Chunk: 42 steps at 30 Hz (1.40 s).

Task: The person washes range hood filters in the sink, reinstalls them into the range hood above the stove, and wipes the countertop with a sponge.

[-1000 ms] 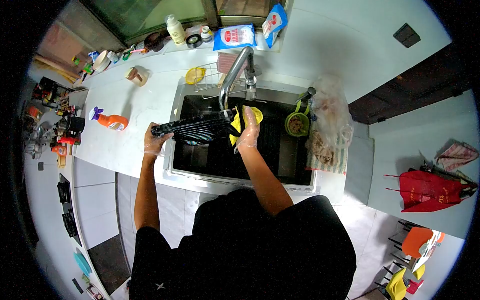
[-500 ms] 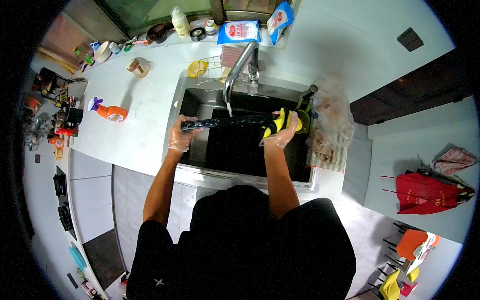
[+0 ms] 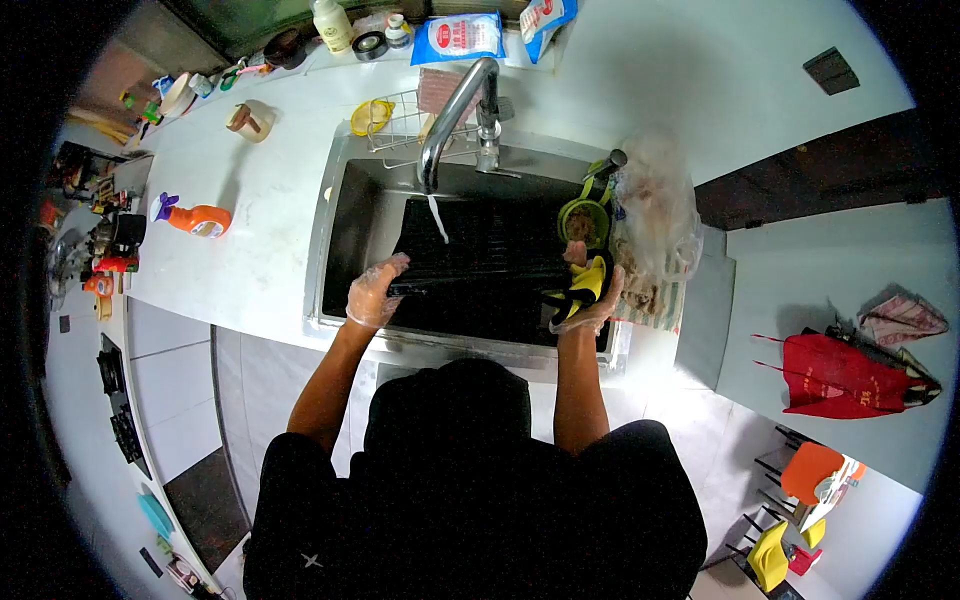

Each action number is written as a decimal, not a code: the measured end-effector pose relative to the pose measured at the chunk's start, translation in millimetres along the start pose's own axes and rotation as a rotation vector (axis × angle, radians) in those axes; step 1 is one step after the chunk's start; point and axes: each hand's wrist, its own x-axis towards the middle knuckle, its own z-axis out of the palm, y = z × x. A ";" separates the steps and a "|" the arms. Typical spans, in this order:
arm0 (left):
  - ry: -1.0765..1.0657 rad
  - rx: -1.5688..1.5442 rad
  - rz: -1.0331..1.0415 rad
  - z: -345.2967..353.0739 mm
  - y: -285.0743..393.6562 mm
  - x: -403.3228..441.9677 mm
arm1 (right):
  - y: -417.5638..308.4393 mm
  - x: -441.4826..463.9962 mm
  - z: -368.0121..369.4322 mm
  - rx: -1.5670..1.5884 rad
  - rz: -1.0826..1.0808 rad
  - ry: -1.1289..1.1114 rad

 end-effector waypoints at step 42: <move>0.052 -1.445 -1.475 31.1 -38.5 -9.9 | 40.1 22.5 -74.0 -0.333 0.284 0.361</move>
